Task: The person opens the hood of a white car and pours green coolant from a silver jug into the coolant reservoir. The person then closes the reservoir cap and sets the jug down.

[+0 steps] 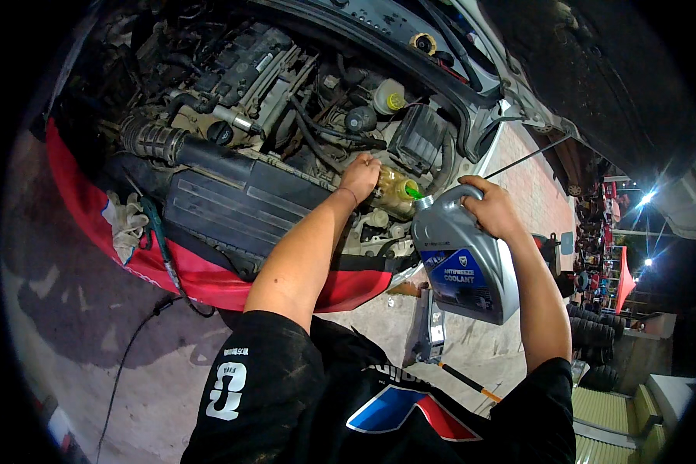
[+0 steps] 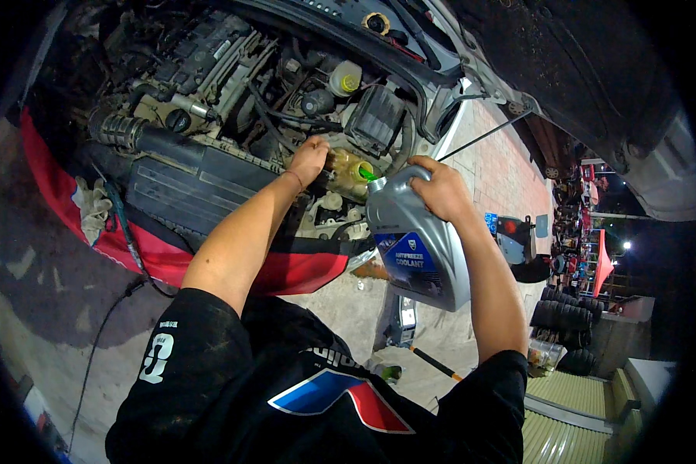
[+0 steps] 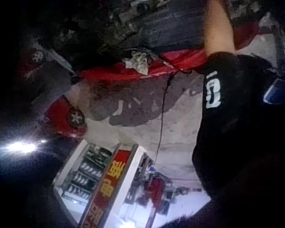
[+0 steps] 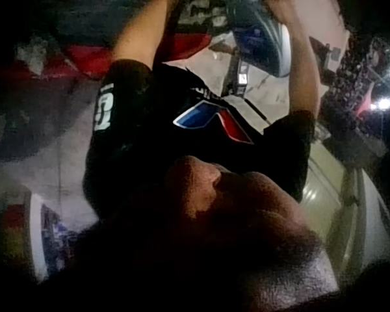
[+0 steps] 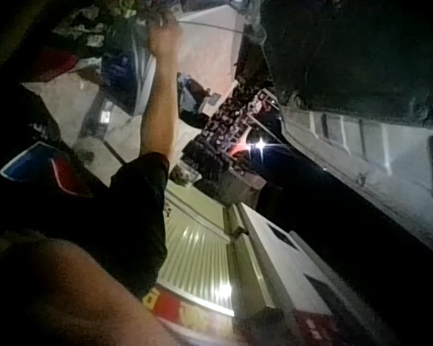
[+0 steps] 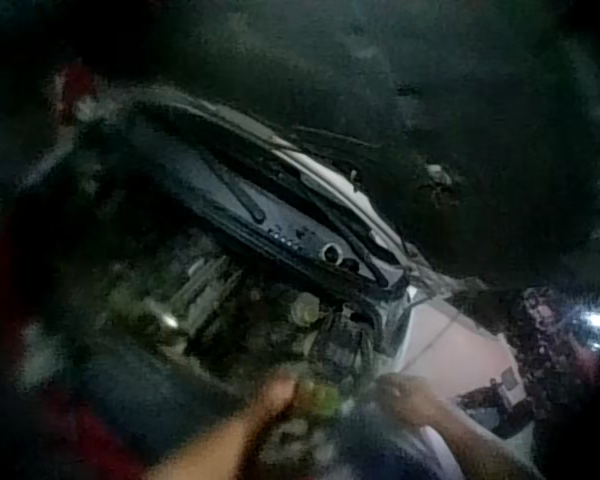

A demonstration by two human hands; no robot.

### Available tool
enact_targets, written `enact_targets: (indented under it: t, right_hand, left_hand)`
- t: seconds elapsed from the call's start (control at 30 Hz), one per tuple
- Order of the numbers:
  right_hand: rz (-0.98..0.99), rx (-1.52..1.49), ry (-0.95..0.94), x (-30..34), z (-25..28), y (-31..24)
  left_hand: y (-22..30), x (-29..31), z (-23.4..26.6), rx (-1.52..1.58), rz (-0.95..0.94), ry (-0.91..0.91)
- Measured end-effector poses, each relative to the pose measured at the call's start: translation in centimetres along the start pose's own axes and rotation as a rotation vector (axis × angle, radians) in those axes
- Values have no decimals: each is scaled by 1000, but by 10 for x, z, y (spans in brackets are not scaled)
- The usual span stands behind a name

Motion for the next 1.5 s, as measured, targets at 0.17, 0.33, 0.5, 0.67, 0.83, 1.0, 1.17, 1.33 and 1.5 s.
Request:
enact_targets:
  t: [0.17, 0.33, 0.5, 0.67, 0.83, 1.0, 1.17, 1.33, 1.5]
  right_hand:
    - [115, 55, 63, -9, -2, 5]
    - [80, 45, 64, -4, -2, 1]
    - [-18, 8, -11, -1, -4, -4]
    - [82, 57, 49, -10, -6, 2]
    - [57, 75, 31, -9, -5, -4]
    - [35, -43, 29, 0, -2, 0]
    - [-11, -189, 77, 15, 0, 16]
    - [-26, -295, 143, 26, -5, 38]
    - [86, -366, 347, 68, 2, 66]
  left_hand:
    - [1, 0, 1, -32, 30, -18]
    - [12, 5, 3, -10, 9, -29]
    - [17, 6, 8, -67, 11, -34]
    - [27, 9, 7, -95, -65, -31]
    - [16, 8, 6, -38, 5, -22]
    - [6, 2, 5, 22, -39, 3]
    - [3, 2, 2, 19, -11, 22]
    - [2, 5, 2, 42, 58, -9]
    - [0, 0, 3, -88, 28, -43]
Point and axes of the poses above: each hand's wrist, its own x-axis away from the middle knuckle, its own z-axis out of the back of the hand, y = z × x, the point moved 9 cm from there along -x, towards the middle knuckle, and after that the axes turned 12 degrees about -z, right-handed, at the moved point
